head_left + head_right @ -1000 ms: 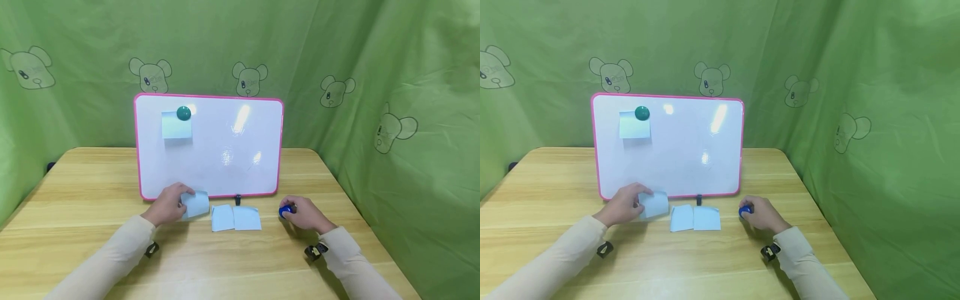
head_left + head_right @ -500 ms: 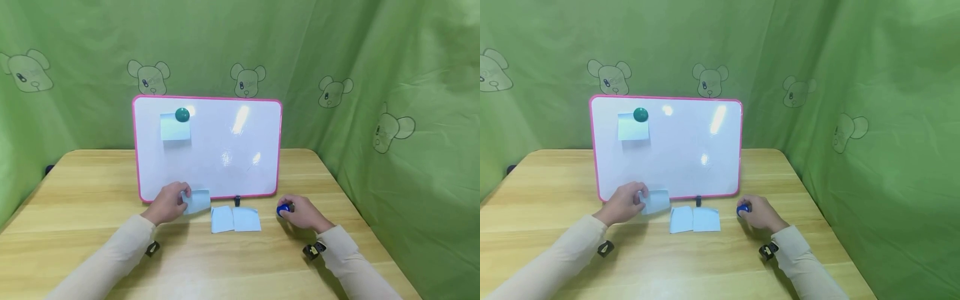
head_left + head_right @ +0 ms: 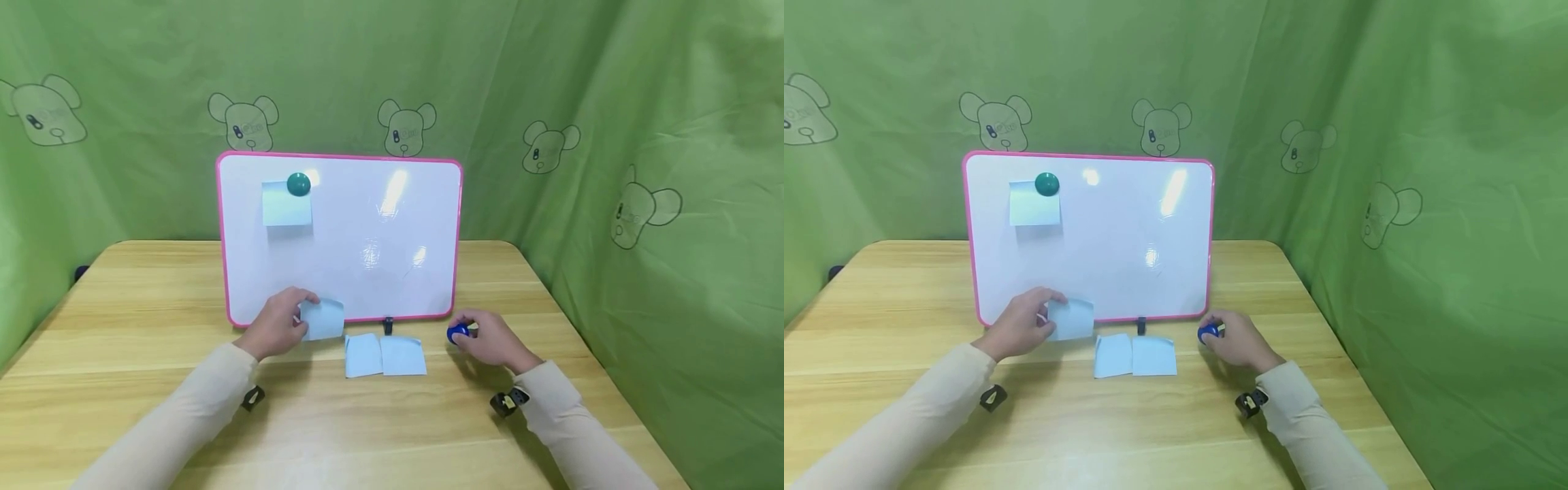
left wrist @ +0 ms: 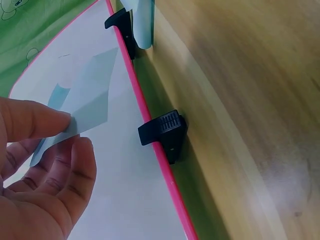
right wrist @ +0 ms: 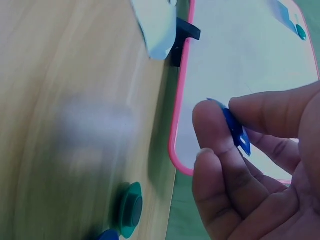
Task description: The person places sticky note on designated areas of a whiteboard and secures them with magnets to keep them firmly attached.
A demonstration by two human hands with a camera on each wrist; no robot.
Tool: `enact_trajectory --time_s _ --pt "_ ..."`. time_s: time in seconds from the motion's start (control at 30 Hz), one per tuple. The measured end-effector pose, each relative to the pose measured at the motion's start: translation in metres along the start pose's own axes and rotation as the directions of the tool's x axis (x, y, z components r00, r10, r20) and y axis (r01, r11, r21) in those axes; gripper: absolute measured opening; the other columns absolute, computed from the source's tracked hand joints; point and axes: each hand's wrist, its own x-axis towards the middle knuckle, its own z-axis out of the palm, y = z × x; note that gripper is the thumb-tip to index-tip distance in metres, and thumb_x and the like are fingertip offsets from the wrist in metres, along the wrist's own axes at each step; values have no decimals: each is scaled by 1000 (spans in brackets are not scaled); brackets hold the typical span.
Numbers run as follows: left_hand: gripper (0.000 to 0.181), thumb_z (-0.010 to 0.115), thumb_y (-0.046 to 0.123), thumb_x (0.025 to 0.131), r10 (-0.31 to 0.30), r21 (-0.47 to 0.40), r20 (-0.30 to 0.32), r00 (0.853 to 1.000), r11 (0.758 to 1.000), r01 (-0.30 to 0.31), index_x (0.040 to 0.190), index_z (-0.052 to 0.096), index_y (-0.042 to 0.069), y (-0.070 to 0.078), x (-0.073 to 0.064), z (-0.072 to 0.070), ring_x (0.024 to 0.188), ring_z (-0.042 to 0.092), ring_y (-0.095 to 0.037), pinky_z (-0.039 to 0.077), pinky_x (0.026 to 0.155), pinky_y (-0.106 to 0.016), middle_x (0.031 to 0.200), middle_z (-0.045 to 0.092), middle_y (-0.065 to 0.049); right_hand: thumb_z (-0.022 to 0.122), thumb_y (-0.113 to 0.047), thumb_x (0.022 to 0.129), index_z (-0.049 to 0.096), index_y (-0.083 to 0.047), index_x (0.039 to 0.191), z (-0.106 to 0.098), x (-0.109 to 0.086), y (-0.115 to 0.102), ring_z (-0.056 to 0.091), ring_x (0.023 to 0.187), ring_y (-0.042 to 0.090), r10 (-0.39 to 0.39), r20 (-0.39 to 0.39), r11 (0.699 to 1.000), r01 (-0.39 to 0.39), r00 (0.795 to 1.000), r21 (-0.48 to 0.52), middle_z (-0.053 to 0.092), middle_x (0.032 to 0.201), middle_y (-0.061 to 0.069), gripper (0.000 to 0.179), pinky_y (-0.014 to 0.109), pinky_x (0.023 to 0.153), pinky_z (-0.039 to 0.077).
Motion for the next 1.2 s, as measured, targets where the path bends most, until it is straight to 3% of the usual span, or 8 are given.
enact_trajectory --time_s 0.27,0.57,0.9,1.2 --pt "40 67 -7 81 -37 2 14 999 999 37 120 59 2 6 5 -4 90 58 -27 56 78 -40 122 56 -16 63 -3 91 64 -3 100 -2 5 -1 67 71 21 -33 0 999 33 999 33 62 102 15 10 28 53 52" --pt "45 66 -7 81 -23 6 13 1000 1000 23 125 57 1 7 9 -5 92 59 -27 57 78 -37 123 54 -17 64 -4 90 65 -4 102 -2 7 -3 63 64 27 -62 -13 998 62 998 22 61 102 15 12 26 46 46" --pt "48 64 -9 81 -18 -6 4 1000 1000 18 127 56 1 11 12 -6 90 59 -25 57 76 -34 122 53 -16 64 -6 91 65 -5 105 -4 12 -8 59 63 18 -51 -29 999 51 998 11 62 104 14 14 28 49 48" --pt "49 63 -9 82 -19 -6 -6 1000 1000 19 129 56 3 15 18 -7 89 57 -24 57 77 -34 123 53 -13 63 -5 91 64 -3 105 -5 16 -14 64 71 30 -41 -36 999 42 999 33 64 98 13 14 28 50 49"
